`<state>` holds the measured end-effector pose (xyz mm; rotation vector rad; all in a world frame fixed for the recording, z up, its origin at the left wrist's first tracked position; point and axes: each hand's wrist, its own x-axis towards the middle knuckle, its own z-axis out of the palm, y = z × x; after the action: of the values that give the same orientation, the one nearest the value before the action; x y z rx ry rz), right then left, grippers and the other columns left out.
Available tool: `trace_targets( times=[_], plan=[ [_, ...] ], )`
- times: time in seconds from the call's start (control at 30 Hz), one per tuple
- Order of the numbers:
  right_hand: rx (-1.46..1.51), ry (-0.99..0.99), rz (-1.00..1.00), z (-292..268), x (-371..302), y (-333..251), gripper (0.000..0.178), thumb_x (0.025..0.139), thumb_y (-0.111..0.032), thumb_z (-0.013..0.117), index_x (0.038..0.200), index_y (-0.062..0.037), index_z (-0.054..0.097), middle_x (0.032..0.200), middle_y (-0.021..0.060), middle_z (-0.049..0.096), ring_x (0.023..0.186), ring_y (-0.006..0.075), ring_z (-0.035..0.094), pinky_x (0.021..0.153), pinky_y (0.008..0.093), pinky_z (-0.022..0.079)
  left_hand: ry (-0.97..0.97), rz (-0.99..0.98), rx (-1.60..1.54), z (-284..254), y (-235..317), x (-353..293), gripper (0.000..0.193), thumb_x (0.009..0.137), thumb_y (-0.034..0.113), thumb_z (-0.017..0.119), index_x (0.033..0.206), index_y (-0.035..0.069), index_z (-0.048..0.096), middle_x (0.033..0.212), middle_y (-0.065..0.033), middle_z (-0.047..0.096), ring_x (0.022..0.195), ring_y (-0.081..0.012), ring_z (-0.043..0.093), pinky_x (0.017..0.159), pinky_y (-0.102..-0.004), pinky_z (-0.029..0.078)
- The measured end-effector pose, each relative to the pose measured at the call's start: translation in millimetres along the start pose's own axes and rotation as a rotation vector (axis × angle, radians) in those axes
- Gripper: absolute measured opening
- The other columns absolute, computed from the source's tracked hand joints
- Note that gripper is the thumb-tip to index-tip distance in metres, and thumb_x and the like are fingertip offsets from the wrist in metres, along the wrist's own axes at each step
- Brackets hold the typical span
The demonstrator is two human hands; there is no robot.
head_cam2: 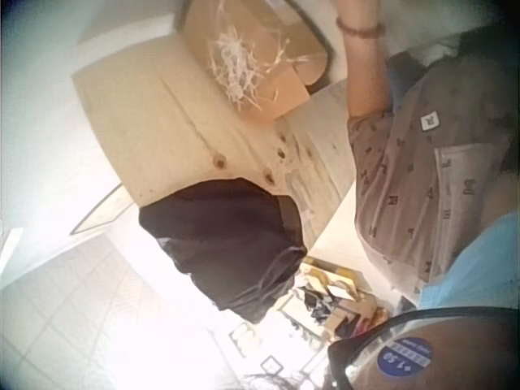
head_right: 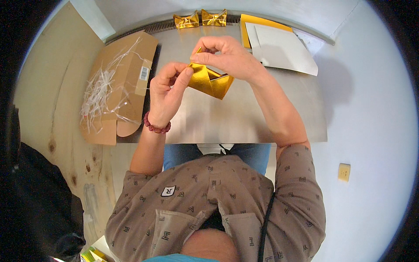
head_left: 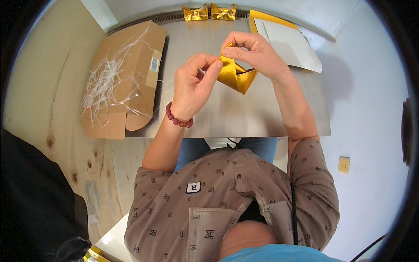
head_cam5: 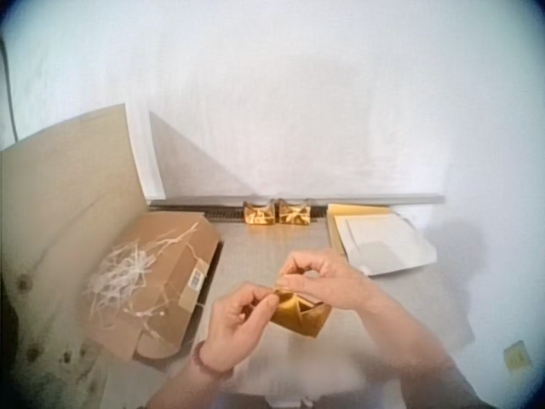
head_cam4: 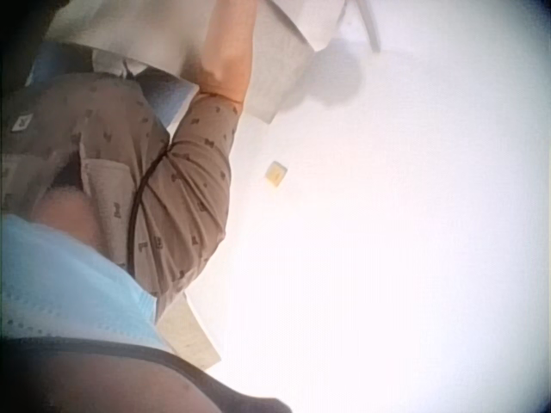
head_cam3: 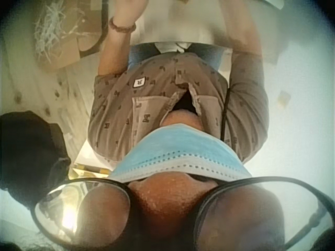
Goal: The person folds a yellow sheet of paper into a small origami shape by hand, pressing creases and tucking flaps. They place the finished piece on the table and begin folding another sheet in the same way.
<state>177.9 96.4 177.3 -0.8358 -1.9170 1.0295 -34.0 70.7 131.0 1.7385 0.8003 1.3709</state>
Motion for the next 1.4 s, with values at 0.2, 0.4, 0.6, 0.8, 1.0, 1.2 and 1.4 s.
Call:
trace_targets(
  times=[0.2,0.4,0.6,0.8,1.0,1.2,1.4],
  plan=[
    [-0.097,0.03,-0.078,9,-4,-4,0.018,0.102,-0.023,0.068,0.098,-0.006,0.068,0.085,-0.0051,0.06,0.081,0.0033,0.052,0.071,0.0226,0.044,0.04,0.002,0.043,3,3,-8,0.011,0.099,0.01,0.072,0.094,0.001,0.069,0.082,-0.0037,0.066,0.069,-0.0082,0.057,0.064,-0.025,0.047],
    [-0.04,0.073,0.017,9,-12,-15,0.019,0.101,-0.023,0.069,0.099,-0.0044,0.068,0.083,-0.0037,0.061,0.078,0.0044,0.054,0.068,0.0235,0.045,0.085,-0.059,-0.072,8,3,-16,0.016,0.098,0.011,0.075,0.089,0.001,0.066,0.078,-0.0018,0.063,0.069,-0.007,0.055,0.063,-0.0245,0.046],
    [-0.091,0.114,-0.076,5,-12,-11,0.022,0.101,-0.025,0.07,0.099,-0.0034,0.069,0.082,-0.0024,0.062,0.077,0.0063,0.055,0.071,0.0257,0.047,0.082,0.092,0.063,10,5,-20,0.019,0.098,0.009,0.074,0.086,0.002,0.062,0.076,-0.0033,0.059,0.068,-0.0114,0.053,0.064,-0.0276,0.045],
    [-0.013,0.049,0.009,1,-19,-13,0.02,0.101,-0.024,0.07,0.099,-0.0037,0.069,0.082,-0.0034,0.062,0.077,0.0047,0.054,0.068,0.0245,0.045,0.056,0.205,0.096,11,5,-23,0.021,0.1,0.009,0.071,0.084,0.003,0.058,0.076,-0.0043,0.055,0.069,-0.0146,0.049,0.062,-0.0297,0.042],
    [-0.046,0.041,-0.002,-5,-19,-11,0.024,0.101,-0.026,0.071,0.093,-0.0035,0.073,0.077,-0.0065,0.06,0.075,0.0032,0.051,0.066,0.0238,0.042,0.049,0.117,0.012,14,-1,-31,0.025,0.1,0.011,0.071,0.082,0.004,0.056,0.076,-0.003,0.054,0.068,-0.0133,0.047,0.061,-0.029,0.04],
    [0.079,0.05,0.029,-5,-17,-2,0.026,0.101,-0.027,0.071,0.085,-0.0058,0.069,0.074,-0.0101,0.053,0.071,0.0019,0.044,0.062,0.0236,0.036,0.033,0.102,-0.014,15,-4,-33,0.025,0.101,0.012,0.072,0.083,0.004,0.056,0.076,-0.0026,0.053,0.067,-0.0127,0.047,0.061,-0.0288,0.04],
    [0.056,0.093,0.027,0,-15,6,0.03,0.101,-0.028,0.071,0.083,-0.0058,0.066,0.074,-0.0104,0.051,0.071,0.002,0.042,0.062,0.0237,0.035,0.033,0.071,-0.031,16,-5,-34,0.025,0.102,0.013,0.07,0.084,0.004,0.056,0.076,0.0002,0.051,0.067,-0.01,0.044,0.061,-0.0266,0.039]
  ],
)
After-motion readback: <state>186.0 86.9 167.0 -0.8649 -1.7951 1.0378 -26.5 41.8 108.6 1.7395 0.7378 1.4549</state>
